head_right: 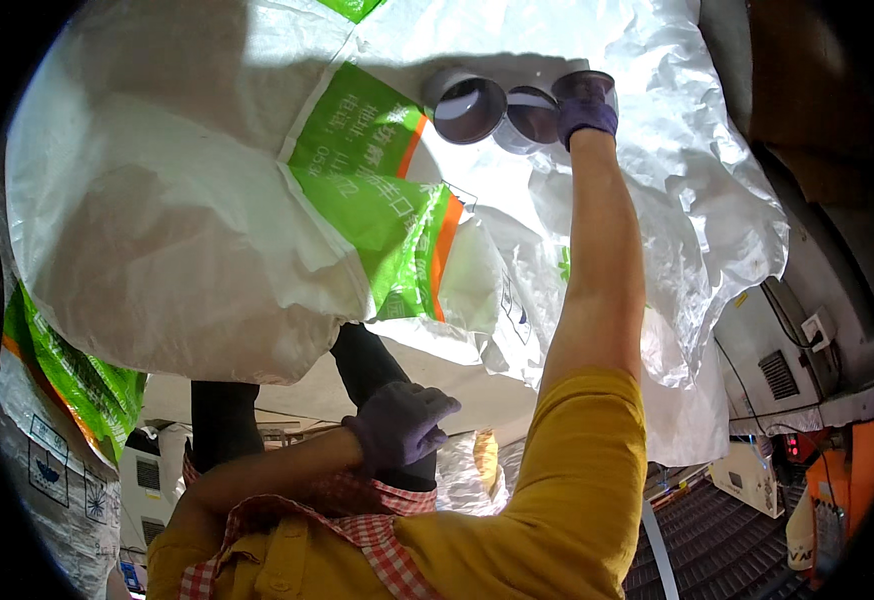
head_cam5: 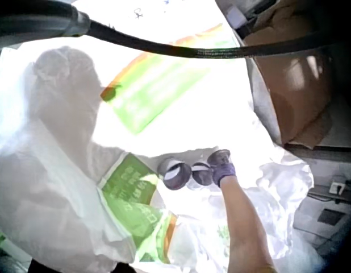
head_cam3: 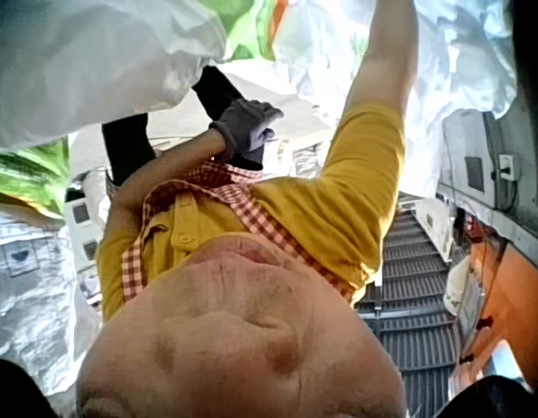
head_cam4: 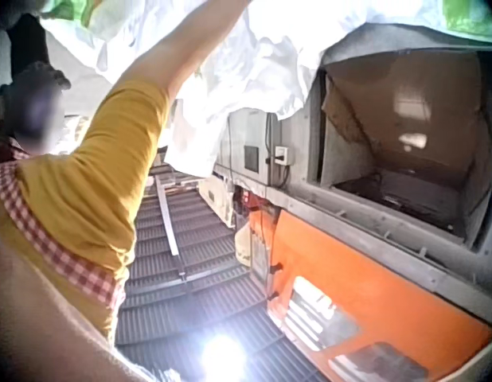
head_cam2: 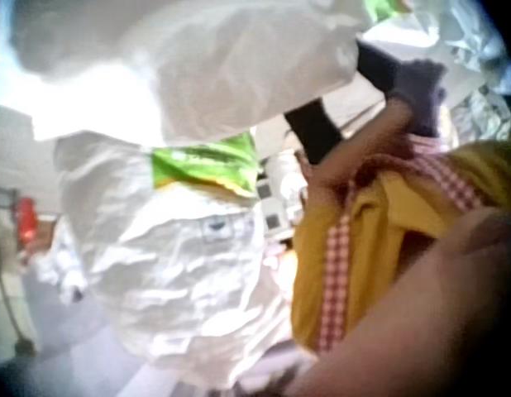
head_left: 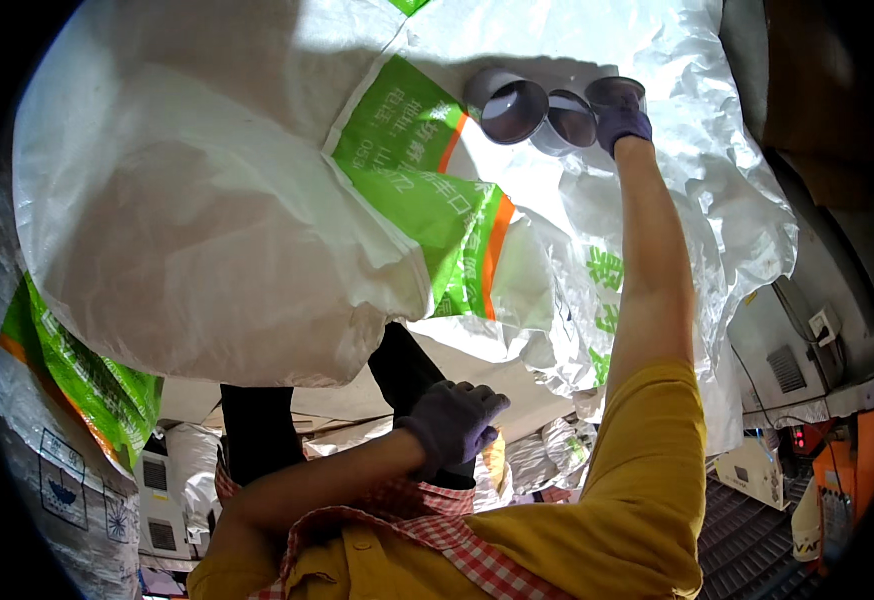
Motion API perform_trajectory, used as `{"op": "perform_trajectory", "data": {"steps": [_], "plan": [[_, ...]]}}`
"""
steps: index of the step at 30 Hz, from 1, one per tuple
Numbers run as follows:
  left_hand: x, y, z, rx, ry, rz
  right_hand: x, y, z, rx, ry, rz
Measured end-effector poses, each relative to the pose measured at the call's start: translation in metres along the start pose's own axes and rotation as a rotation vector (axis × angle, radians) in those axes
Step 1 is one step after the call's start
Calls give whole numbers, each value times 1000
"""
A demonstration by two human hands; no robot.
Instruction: The person sorts through plastic parts, first picking up and showing grey cups from a large white sack, and later sitting on the floor to pick through black circular components in a cardboard box and place them into a white bag.
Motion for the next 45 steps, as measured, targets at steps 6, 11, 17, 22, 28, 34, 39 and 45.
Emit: {"op": "perform_trajectory", "data": {"steps": [6, 11, 17, 22, 28, 34, 39, 45], "plan": [[3, -3, 2, -27, -19, -105, -38, -13, 21, 368, 117, 92], [10, 1, 3, -22, -53, -124, -77, -27, 19, 747, 252, 534], [12, -1, 5, -42, -27, -124, -72, -77, 4, 858, 12, 479], [13, -1, 12, -62, -35, -140, -57, -100, 41, 792, -29, 490], [11, -1, 11, -86, 48, -108, -66, -111, 40, 744, 119, 551], [8, -16, 12, 0, 25, -74, -86, -93, 27, 924, 208, 302], [-35, -43, 5, 83, 138, -26, -153, -59, -70, 901, 385, 203], [-122, 21, 2, 191, 65, -370, -282, -29, -229, 891, 860, 7]]}}
Point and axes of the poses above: each hand's wrist, its own x-axis towards the middle knuckle, its own z-axis out of the palm, y = z × x, the point moved 2 cm from there along x, towards the middle knuckle, and after that the axes turned 4 degrees about -x, right-handed, at the moved point
